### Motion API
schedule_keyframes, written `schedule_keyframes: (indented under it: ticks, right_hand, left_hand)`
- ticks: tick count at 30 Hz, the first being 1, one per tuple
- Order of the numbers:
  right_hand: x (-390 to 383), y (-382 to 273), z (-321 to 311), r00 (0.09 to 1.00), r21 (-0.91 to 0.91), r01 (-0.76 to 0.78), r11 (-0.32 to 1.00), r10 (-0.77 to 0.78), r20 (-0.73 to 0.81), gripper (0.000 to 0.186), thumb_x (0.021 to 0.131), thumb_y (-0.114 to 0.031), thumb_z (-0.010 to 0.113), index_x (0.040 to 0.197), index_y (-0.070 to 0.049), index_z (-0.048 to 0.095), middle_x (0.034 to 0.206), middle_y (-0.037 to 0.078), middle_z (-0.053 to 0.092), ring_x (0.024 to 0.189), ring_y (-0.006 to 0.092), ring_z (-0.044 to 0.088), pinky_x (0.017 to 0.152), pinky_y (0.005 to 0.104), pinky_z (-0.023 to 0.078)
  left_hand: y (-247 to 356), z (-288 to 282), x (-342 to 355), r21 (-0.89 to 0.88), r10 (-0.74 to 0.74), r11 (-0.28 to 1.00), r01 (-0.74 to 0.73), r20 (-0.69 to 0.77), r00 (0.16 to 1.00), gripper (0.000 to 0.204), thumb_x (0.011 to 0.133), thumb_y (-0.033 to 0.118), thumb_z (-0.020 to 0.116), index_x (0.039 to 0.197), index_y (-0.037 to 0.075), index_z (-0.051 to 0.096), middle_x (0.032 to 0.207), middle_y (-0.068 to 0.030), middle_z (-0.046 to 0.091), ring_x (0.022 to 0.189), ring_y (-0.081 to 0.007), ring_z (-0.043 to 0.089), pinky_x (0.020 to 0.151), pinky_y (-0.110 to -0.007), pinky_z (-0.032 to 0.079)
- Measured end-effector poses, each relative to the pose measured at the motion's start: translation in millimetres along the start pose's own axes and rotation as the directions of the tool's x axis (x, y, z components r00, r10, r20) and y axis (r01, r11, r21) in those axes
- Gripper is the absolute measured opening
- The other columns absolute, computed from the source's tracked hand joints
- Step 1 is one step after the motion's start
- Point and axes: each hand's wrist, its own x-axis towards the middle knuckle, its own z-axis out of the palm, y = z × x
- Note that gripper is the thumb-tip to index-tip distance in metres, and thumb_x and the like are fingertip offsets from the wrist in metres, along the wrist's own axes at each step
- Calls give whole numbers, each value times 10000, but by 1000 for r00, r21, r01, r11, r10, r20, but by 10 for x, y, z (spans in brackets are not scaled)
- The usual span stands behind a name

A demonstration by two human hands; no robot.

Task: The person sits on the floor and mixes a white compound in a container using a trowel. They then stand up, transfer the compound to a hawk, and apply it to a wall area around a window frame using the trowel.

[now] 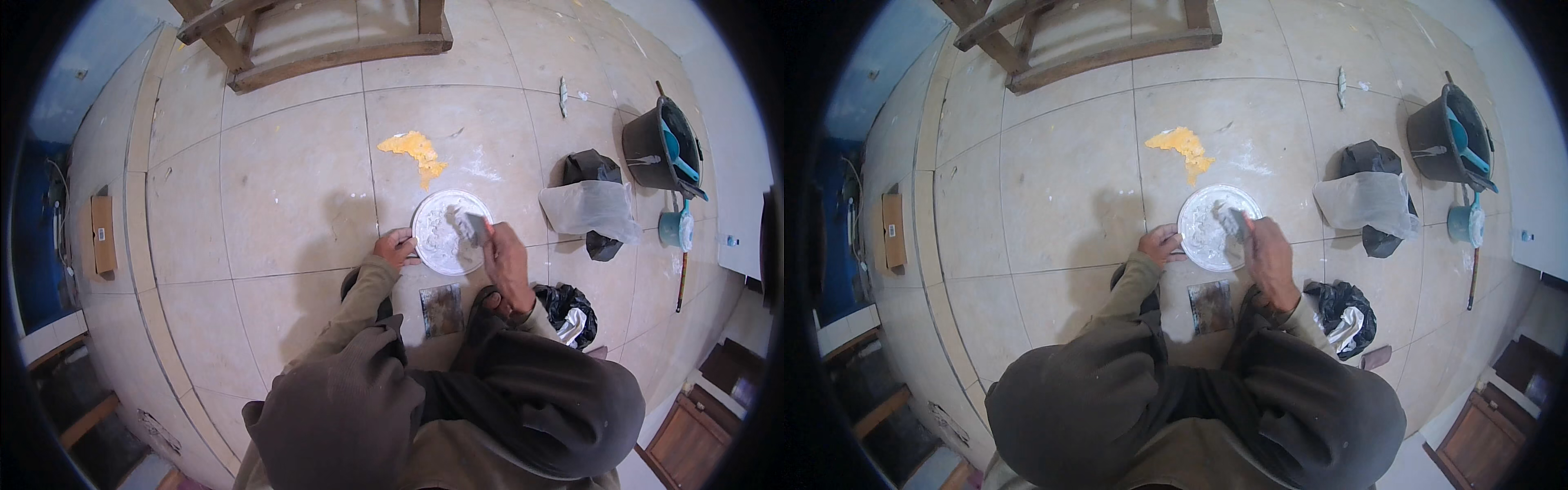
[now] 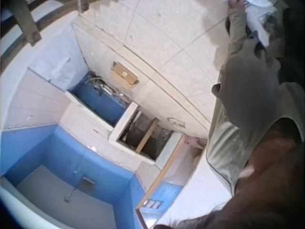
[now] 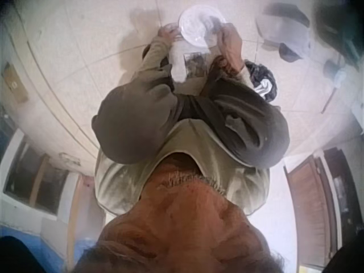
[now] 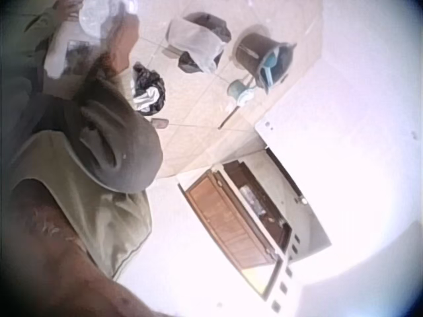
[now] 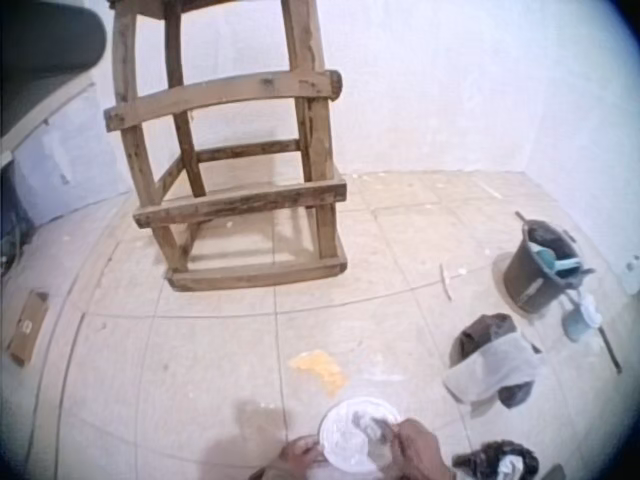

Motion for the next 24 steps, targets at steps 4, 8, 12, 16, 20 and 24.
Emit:
schedule_keyframes:
  ticks: [4,8,12,16,20,24]
  right_hand:
    - [130,204,-60,999,-33,-42,999,42,-25,119,835,-52,567,945,-6,563,834,191,535,774,400,550,671,473,452]
    - [126,316,100,997,-85,-80,993,81,12,126,849,-68,559,959,-7,569,849,184,543,798,397,556,680,470,456]
    - [32,155,342,996,-120,85,989,-81,36,187,818,-68,580,1000,-21,571,870,161,542,837,345,559,687,458,480]
    - [-59,-29,291,989,-153,125,980,-112,92,204,790,-48,589,994,-63,586,925,105,550,894,308,555,668,437,499]
    - [-89,-90,161,982,-77,169,983,-161,99,203,809,-15,578,1011,-27,588,908,140,554,861,346,565,684,437,483]
    - [78,-3,27,995,-130,97,987,-94,26,207,812,-40,570,1018,-43,589,891,123,551,856,335,560,674,437,488]
  left_hand:
    - [-3,-2,-13,16,-23,1000,24,-25,999,354,932,100,594,1242,-45,504,1138,-142,619,935,-240,659,763,-388,603]
    - [11,12,11,18,-18,1000,18,8,1000,352,927,89,594,1233,-53,493,1134,-149,614,922,-247,660,754,-395,603]
    - [-45,21,12,-26,-37,999,37,14,999,359,919,81,596,1236,-45,483,1124,-149,610,907,-247,660,759,-415,602]
    - [-77,19,14,-50,-45,998,45,-3,999,344,920,85,599,1224,-34,493,1131,-141,604,910,-239,656,760,-418,602]
    - [-12,26,-20,-65,-57,996,57,-6,998,328,922,85,605,1211,-38,513,1130,-139,608,924,-243,652,777,-417,597]
    - [27,54,-30,-29,-47,998,47,-9,999,330,926,92,601,1217,-36,512,1130,-135,609,932,-244,650,778,-422,597]
